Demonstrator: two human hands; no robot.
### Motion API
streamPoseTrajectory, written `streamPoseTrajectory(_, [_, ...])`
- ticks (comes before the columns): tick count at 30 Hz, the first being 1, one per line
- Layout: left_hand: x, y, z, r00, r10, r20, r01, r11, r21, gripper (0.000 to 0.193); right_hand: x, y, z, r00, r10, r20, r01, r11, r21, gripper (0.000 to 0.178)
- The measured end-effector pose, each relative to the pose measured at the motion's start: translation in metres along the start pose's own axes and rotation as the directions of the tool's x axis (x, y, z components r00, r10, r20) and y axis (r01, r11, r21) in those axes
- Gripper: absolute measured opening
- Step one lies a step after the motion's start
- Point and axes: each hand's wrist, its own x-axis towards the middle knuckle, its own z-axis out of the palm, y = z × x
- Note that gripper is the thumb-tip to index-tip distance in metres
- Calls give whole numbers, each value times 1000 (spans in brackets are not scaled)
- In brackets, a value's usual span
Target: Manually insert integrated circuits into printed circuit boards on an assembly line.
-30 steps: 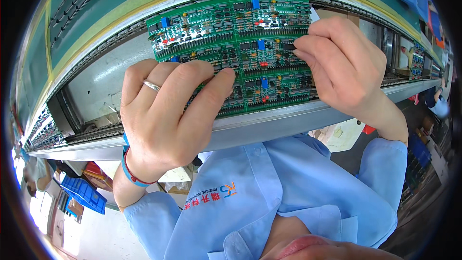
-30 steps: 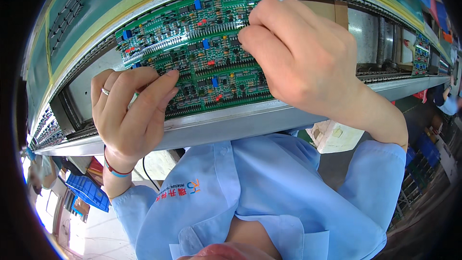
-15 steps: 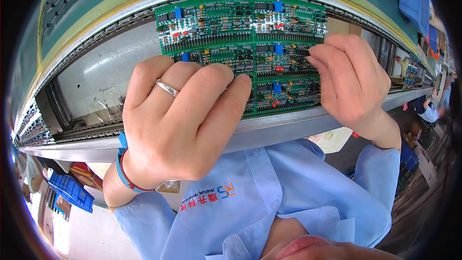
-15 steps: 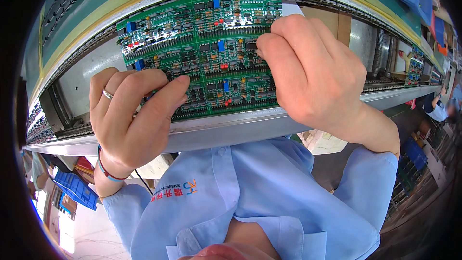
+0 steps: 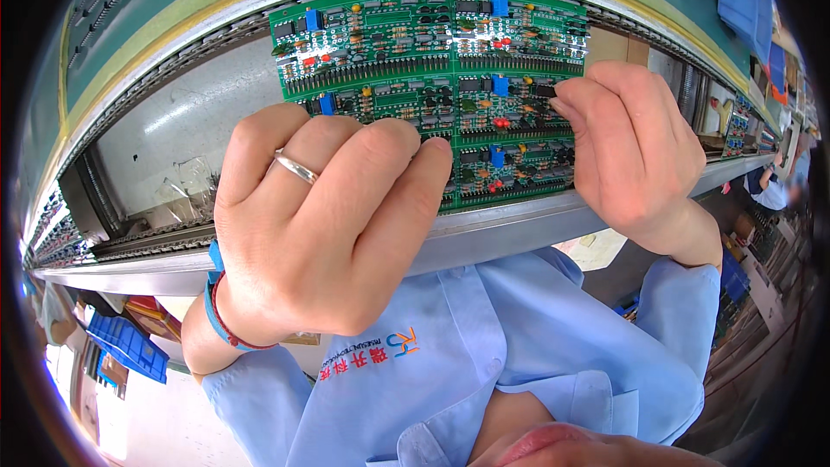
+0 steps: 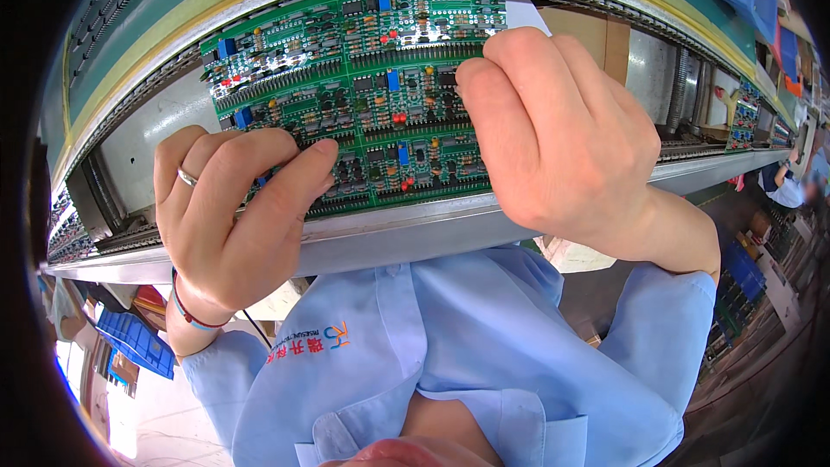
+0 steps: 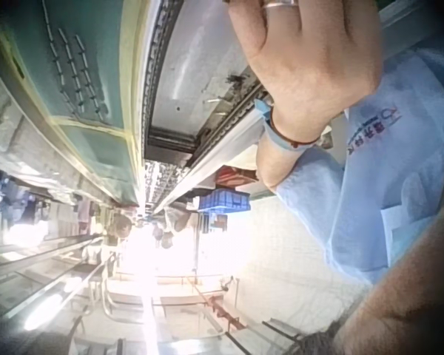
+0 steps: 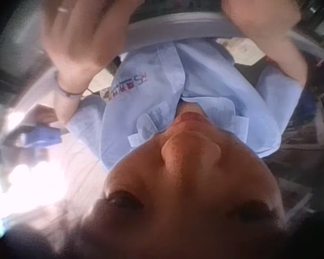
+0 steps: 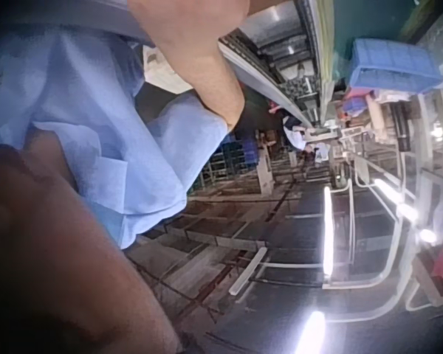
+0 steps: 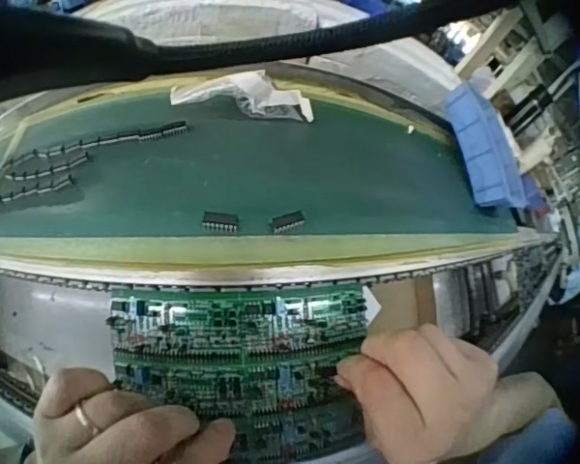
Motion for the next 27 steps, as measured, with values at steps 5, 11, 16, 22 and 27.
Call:
streamPoseTrajectory(5, [3, 2, -3, 999, -8, 37, 8, 1000, -4, 36, 5, 1, -5, 998, -43, 52, 45, 998, -43, 29])
streamPoseTrajectory(11, [4, 2, -3, 999, -15, 47, 15, 1000, -6, 37, 4, -3, -4, 998, 0, 63, 5, 997, -80, 26])
streamPoseTrajectory(16, [4, 3, -3, 999, -18, 49, 19, 1000, -16, 36, 3, -5, -6, 996, 29, 83, -19, 992, -123, 26])
streamPoseTrajectory(22, [0, 3, 0, 1000, 2, 31, -1, 1000, -22, 36, 2, -7, -8, 995, 9, 96, 5, 989, -145, 27])
streamPoseTrajectory(27, [-2, 3, 1, 1000, -1, 5, 1, 1000, -29, 38, 7, -4, -8, 991, -36, 125, 55, 987, -153, 26])
